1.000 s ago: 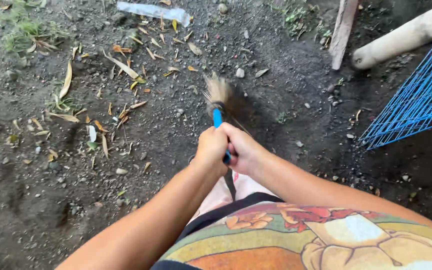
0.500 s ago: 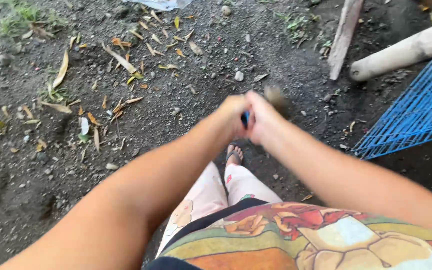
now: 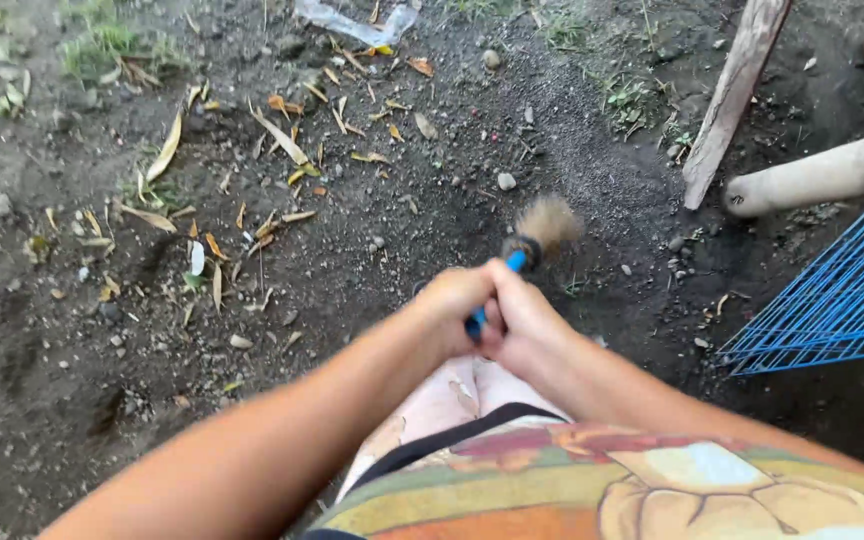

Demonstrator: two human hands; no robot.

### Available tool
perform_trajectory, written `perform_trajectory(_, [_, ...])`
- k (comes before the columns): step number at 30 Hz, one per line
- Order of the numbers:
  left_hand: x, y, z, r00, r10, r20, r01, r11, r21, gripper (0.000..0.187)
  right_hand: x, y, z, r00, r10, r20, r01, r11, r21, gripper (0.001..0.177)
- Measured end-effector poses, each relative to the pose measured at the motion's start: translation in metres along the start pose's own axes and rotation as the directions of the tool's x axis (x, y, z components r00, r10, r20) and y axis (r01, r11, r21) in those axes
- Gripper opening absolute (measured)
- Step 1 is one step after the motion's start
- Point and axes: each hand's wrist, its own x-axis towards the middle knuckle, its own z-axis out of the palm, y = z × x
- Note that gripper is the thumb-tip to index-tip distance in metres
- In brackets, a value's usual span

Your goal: Sweeping dirt and debris in an outdoor yard area with a small hand broom.

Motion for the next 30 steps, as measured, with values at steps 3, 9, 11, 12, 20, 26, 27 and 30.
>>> perform_trajectory(3, [0.07, 0.033, -0.027, 0.987, -0.158, 0.02, 0.158, 0.987, -0.011, 0.021, 0.04, -0.019, 0.029, 0.994, 0.104, 0.014, -0.105, 0.988, 0.113, 0.031])
perform_trajectory(9, [-0.01, 0.075, -0.067, 0.919, 0.34, -0.198, -0.332, 0.94, 0.074, 0.02, 0.112, -0.001, 0.056, 0.871, -0.015, 0.491, 0.066, 0.994, -0.086, 0.041])
perform_trajectory(11, [-0.042, 0.065, -0.073, 0.849, 0.482, -0.218, -0.444, 0.873, 0.201, 0.011, 0.072, -0.002, 0.073, 0.846, 0.071, 0.529, 0.028, 0.984, -0.177, 0.038])
perform_trajectory(12, [-0.058, 0.05, -0.073, 0.777, 0.591, -0.216, -0.512, 0.794, 0.329, 0.009, 0.05, 0.002, 0.073, 0.826, 0.166, 0.538, -0.026, 0.966, -0.257, 0.037])
perform_trajectory(20, [-0.175, 0.013, -0.093, 0.972, 0.129, -0.197, -0.23, 0.347, -0.909, 0.006, 0.058, 0.04, 0.139, 0.731, 0.557, 0.394, -0.285, 0.774, -0.566, 0.034])
perform_trajectory(26, [-0.153, -0.055, -0.063, 0.974, 0.0, -0.226, -0.223, -0.156, -0.962, 0.012, 0.103, 0.09, 0.087, 0.392, 0.91, 0.138, -0.366, 0.292, -0.884, 0.026])
perform_trajectory(27, [-0.142, -0.061, -0.051, 0.961, -0.051, -0.272, -0.277, -0.191, -0.942, 0.015, 0.101, 0.083, 0.078, 0.377, 0.925, 0.037, -0.431, 0.211, -0.878, 0.029])
perform_trajectory(30, [-0.083, -0.045, -0.02, 0.923, -0.063, -0.379, -0.383, -0.225, -0.896, 0.004, 0.117, 0.019, 0.064, 0.454, 0.891, -0.021, -0.402, 0.183, -0.897, 0.029])
